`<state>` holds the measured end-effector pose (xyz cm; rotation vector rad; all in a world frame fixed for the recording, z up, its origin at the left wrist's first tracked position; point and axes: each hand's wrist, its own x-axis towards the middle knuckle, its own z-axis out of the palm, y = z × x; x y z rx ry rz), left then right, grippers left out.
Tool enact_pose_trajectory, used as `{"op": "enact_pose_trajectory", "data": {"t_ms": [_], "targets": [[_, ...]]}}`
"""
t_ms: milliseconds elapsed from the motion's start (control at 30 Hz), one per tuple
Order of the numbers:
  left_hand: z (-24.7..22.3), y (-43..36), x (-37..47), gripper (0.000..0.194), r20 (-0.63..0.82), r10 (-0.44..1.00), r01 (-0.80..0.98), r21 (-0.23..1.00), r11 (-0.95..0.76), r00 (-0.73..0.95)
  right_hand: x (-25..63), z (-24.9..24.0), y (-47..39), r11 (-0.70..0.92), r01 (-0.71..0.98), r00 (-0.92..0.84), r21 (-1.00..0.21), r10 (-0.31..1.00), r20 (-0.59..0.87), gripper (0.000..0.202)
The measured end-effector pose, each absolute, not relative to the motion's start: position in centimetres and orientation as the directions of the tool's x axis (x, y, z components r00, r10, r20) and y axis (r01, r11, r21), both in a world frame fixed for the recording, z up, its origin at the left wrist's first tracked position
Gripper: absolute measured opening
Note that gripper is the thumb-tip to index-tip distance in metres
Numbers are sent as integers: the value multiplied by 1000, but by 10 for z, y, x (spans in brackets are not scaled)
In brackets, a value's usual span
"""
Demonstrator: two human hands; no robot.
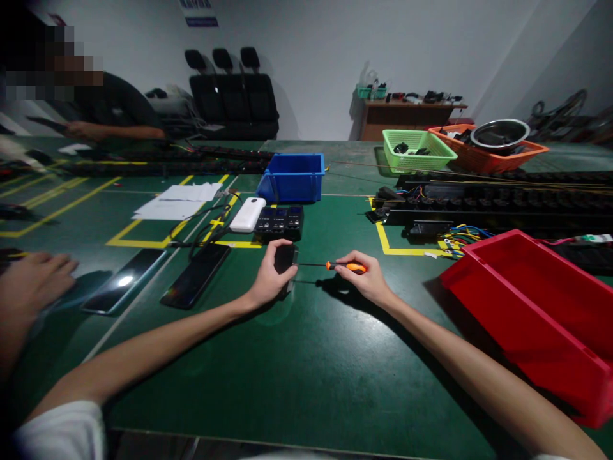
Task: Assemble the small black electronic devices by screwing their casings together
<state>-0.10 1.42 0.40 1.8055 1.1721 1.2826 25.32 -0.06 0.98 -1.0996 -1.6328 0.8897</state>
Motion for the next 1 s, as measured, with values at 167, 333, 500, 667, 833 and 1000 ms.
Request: {"op": "enact_pose_trajectory", "data": {"t_ms": [167,333,500,667,833,1000], "targets": [[5,14,-1,49,384,915,327,855,-403,124,254,6,3,429,219,-199,-876,899,390,18],[5,14,0,48,383,917,328,856,-399,116,255,4,4,514,202,-231,-834,852,470,12],[5,13,0,48,385,916,330,854,-401,115,253,7,0,482,211,-233,-851,870,435,13],[5,13,0,48,394,912,327,853,-408,109,250,13,-3,242,256,-233,-936,955,183,26],[5,13,0,47,398,910,330,849,-412,113,248,13,-6,306,342,-199,-889,948,250,24],[4,14,0,48,396,912,322,855,-408,105,251,11,-4,474,320,-213,-820,880,425,14]]}}
